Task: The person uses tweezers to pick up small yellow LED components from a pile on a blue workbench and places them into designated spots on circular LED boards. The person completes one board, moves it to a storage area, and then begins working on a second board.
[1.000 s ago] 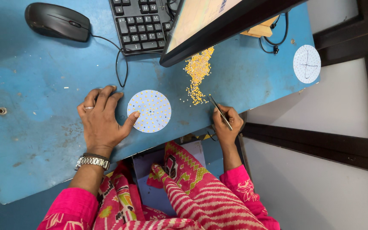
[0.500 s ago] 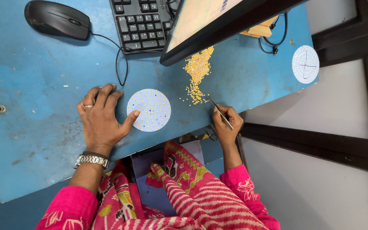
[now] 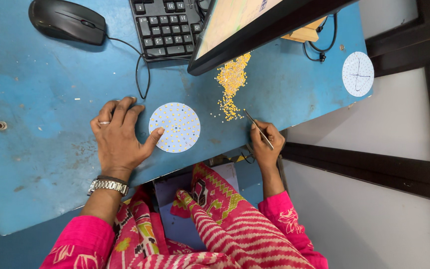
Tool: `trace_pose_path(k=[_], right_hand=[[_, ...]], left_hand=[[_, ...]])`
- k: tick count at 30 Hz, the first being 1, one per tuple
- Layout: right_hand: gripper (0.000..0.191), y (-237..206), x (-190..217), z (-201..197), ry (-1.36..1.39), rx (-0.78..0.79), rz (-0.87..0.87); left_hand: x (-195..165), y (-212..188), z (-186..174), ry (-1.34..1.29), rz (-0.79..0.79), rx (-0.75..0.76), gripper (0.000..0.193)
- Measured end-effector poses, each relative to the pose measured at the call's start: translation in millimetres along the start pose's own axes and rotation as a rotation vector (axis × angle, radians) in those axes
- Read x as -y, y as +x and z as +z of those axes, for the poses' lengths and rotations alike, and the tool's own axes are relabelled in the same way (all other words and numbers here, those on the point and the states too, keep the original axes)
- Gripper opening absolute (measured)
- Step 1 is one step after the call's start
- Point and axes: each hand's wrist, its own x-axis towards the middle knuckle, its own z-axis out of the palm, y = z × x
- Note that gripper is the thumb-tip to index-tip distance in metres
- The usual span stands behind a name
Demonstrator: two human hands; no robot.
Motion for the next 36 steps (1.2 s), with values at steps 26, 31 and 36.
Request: trace_pose_path(k=[26, 31, 36], right_hand=[[0.012, -51, 59, 38, 0.235, 0.362, -0.254], [0.011, -59, 71, 46, 0.195, 0.322, -0.249], [0.013, -66, 81, 57, 0.128, 0.269, -0.363]], left_hand=[[-8, 7, 0, -0.003, -0.008, -0.026, 0.063], [-9, 7, -1, -0.013, -0.005, -0.029, 0.063], [-9, 8, -3, -0.010, 0.002, -0.035, 0.063]])
